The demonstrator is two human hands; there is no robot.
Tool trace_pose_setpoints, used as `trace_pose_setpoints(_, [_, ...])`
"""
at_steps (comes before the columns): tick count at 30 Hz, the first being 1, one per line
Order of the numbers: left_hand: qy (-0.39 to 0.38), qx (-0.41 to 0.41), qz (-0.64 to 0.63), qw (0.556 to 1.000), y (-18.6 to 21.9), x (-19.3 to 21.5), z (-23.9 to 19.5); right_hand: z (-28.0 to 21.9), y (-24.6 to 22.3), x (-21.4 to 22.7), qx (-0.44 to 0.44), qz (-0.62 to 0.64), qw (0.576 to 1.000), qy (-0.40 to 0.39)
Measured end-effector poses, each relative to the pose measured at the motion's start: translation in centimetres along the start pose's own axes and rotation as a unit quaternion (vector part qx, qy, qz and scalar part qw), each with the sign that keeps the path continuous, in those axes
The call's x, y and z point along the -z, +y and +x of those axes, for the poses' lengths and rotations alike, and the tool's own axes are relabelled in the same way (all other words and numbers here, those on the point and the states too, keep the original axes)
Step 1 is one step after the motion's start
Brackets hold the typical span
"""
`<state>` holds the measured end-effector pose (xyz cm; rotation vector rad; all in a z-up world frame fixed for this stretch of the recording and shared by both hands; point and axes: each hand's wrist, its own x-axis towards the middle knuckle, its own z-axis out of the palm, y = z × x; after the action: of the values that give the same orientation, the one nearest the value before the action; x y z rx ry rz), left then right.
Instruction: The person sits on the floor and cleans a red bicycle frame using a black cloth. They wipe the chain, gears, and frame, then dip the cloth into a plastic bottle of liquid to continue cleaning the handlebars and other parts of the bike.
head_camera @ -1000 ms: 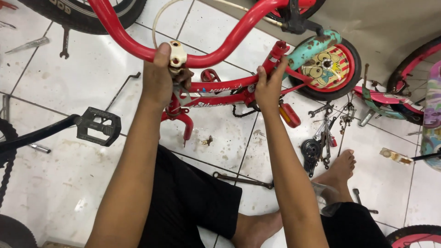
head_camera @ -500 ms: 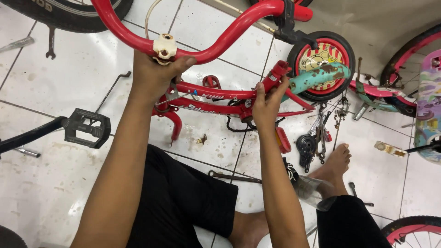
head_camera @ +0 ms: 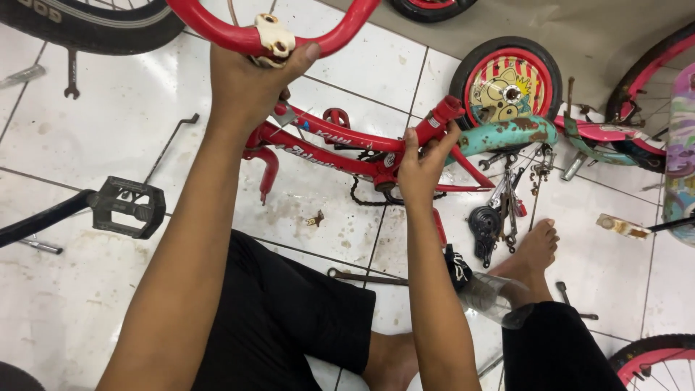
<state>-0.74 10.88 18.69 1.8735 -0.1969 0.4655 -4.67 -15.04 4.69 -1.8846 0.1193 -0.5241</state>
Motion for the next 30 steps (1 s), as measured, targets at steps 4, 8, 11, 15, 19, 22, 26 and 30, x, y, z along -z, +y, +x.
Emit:
trace_pose_setpoints(4, [-0.02,-0.022,-0.001,1.0,-0.4,0.6,-0.2,-0.6,-0.8,0.1,-0.035,-0.031,0.999,0.006])
trace_pose_setpoints(8, [-0.057,0.014,-0.018,0.998,-0.2,1.1,-0.6,-1.0,-0.6,0.3,-0.041,-0.036,0.998,0.004])
trace_pose_setpoints(11, [-0.072,-0.009,-0.045,0.996,0.1,1.4,-1.3,-1.3,-0.6,0.4,-0.039,-0.045,0.998,0.0])
trace_pose_setpoints(15, [-0.114,0.021,-0.038,0.993,2.1,2.2,-2.3,-1.4,-1.3,0.4,-0.047,-0.054,0.997,-0.002])
trace_pose_setpoints(19, [-0.161,-0.002,0.008,0.987,2.0,3.8,-4.1,-1.6,-1.0,0.5,-0.021,-0.055,0.998,-0.006])
trace_pose_setpoints(22, [-0.205,0.029,0.017,0.978,1.2,4.8,-6.6,-2.0,-0.2,0.4,0.014,0.022,0.999,0.029])
trace_pose_setpoints(26, [-0.084,0.026,-0.131,0.987,-2.8,3.3,-10.4,-2.2,-0.2,0.4,0.005,0.039,0.999,0.036])
trace_pose_setpoints(30, [-0.035,0.047,0.162,0.985,-7.8,2.5,-14.3,-2.4,0.4,0.6,0.012,0.019,0.999,0.032])
